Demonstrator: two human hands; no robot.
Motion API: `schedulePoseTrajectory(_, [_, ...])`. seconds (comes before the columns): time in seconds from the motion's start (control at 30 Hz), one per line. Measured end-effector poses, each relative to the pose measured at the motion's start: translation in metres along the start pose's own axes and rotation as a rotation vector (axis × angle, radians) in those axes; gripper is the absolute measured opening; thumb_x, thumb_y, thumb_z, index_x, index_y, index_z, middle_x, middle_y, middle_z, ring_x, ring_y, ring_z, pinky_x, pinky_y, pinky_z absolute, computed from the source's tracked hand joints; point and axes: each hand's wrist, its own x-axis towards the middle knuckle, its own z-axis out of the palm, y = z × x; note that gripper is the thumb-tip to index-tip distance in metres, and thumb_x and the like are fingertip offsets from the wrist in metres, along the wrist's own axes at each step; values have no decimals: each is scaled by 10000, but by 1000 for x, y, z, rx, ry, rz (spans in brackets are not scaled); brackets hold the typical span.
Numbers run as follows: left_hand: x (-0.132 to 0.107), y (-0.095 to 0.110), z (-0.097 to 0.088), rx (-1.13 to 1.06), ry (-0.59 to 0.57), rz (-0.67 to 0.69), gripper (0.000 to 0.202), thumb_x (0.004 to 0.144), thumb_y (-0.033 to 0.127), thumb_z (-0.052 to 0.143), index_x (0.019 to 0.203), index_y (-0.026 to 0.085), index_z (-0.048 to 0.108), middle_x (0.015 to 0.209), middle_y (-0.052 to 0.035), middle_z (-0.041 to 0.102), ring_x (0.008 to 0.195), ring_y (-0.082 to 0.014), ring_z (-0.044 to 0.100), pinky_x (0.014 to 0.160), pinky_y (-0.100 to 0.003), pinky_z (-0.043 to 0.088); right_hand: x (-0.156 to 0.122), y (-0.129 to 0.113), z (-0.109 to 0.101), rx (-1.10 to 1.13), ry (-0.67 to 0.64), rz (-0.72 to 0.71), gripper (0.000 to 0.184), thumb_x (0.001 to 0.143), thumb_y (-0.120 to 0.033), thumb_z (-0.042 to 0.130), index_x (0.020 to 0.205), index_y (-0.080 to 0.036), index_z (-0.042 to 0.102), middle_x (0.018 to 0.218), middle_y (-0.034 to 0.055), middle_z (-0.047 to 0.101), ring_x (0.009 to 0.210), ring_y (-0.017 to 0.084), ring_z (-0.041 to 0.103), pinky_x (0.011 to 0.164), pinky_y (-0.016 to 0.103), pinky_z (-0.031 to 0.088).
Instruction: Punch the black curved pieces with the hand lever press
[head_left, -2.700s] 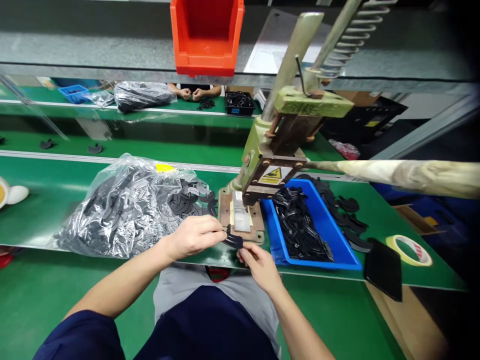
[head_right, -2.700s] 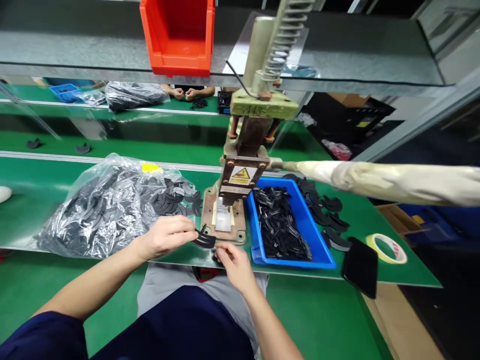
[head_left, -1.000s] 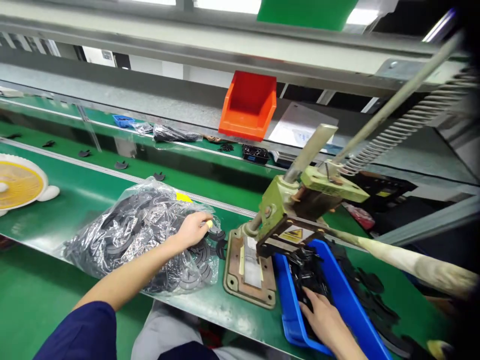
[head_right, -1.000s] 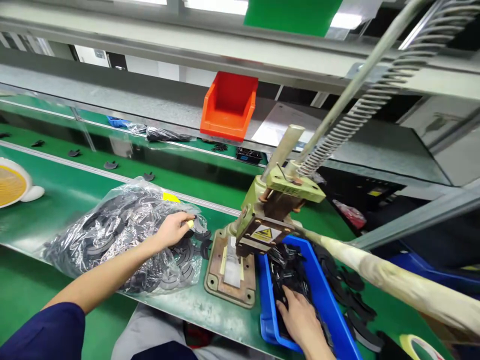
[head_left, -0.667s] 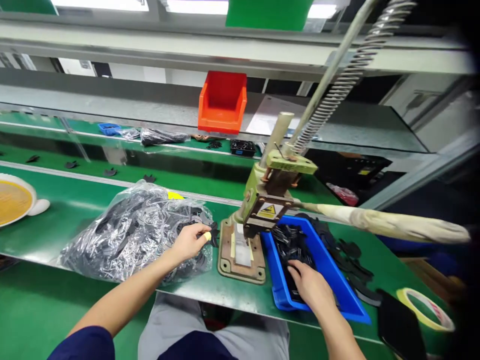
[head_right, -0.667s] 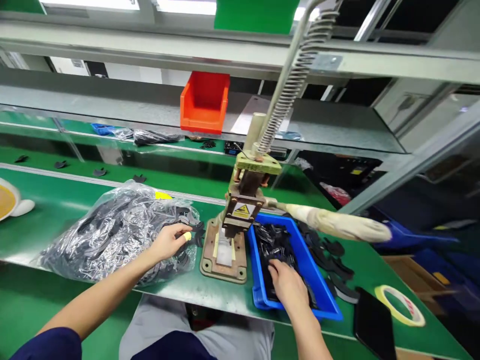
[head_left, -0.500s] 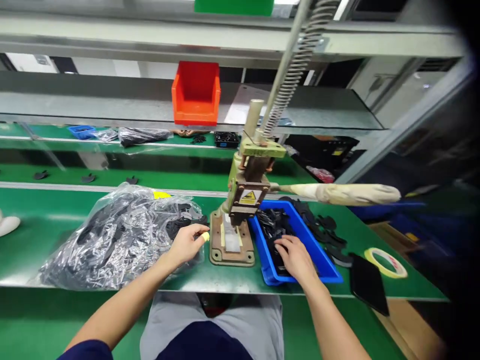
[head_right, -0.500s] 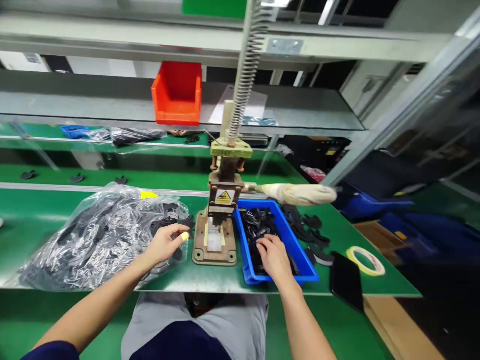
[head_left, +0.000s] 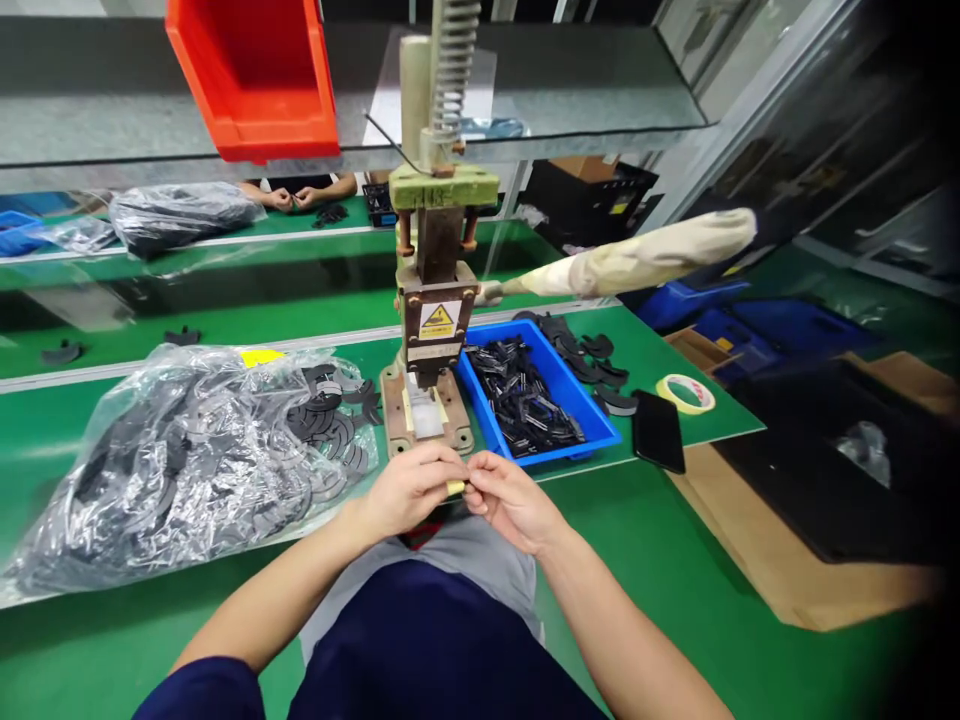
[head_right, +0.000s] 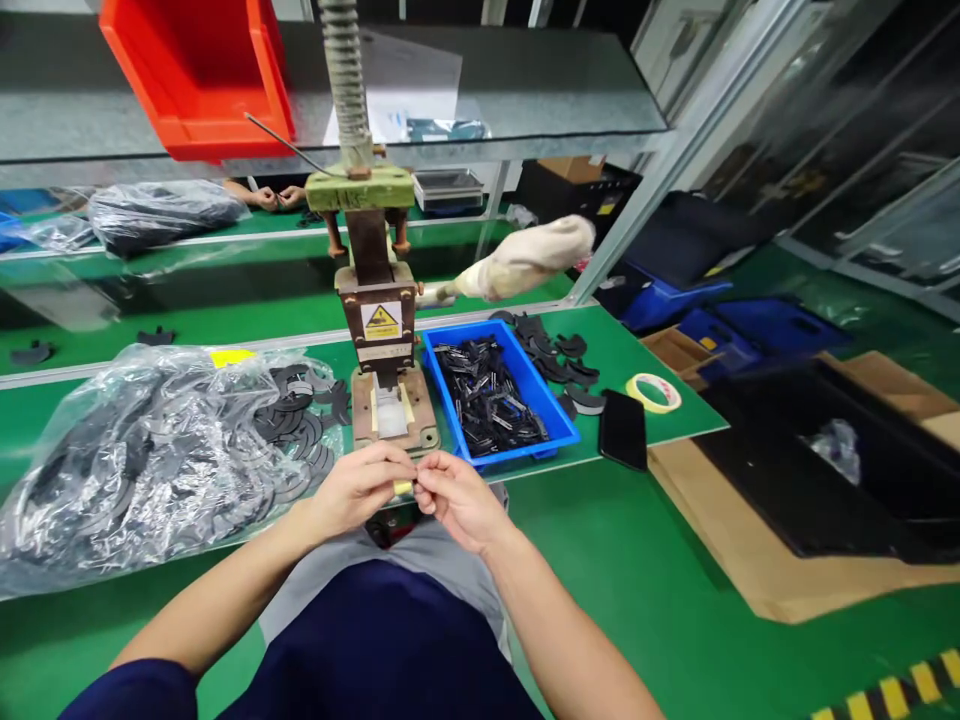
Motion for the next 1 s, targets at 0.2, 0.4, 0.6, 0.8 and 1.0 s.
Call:
schedulePoseTrajectory(0.2, [-18,-6,7,31,164,-139,95,934,214,664,984,167,730,936,-72,759,873,-148,725,809,-249,586,-2,18,3,-9,62,-104,397,710,-508,794,932,-203,670,708,-11,630,617,107,535,602,269,458])
schedulePoseTrajectory(0.4, [-35,-6,16,-5,209,-208,110,935,219,661,991,173,743,945,-77,772,879,-161,738,806,-273,610,-6,34,6,-179,149,-266,194,764,-399,781,857,-239,723,837,9,674,774,144,584,710,289,474])
schedulePoseTrajectory(0.6, [-42,-4,15,-44,253,-190,108,916,173,680,1008,165,736,962,-82,770,899,-158,737,818,-278,616,-5,45,4,-212,147,-316,122,779,-324,780,874,-264,731,846,-3,686,825,151,607,775,301,464])
schedulePoseTrajectory(0.8, [-47,-9,15,-68,249,-204,122,906,145,685,1016,160,736,965,-74,762,902,-150,729,832,-268,608,-3,47,11,-93,120,-259,146,780,-331,787,888,-258,724,848,-3,663,802,139,591,745,285,482])
schedulePoseTrajectory(1.0, [-51,-8,8,-120,166,-227,184,931,215,659,1092,187,744,1040,-94,711,942,-165,704,813,-285,604,4,38,20,175,48,-148,288,765,-465,789,896,-254,643,984,7,624,887,134,602,740,263,516])
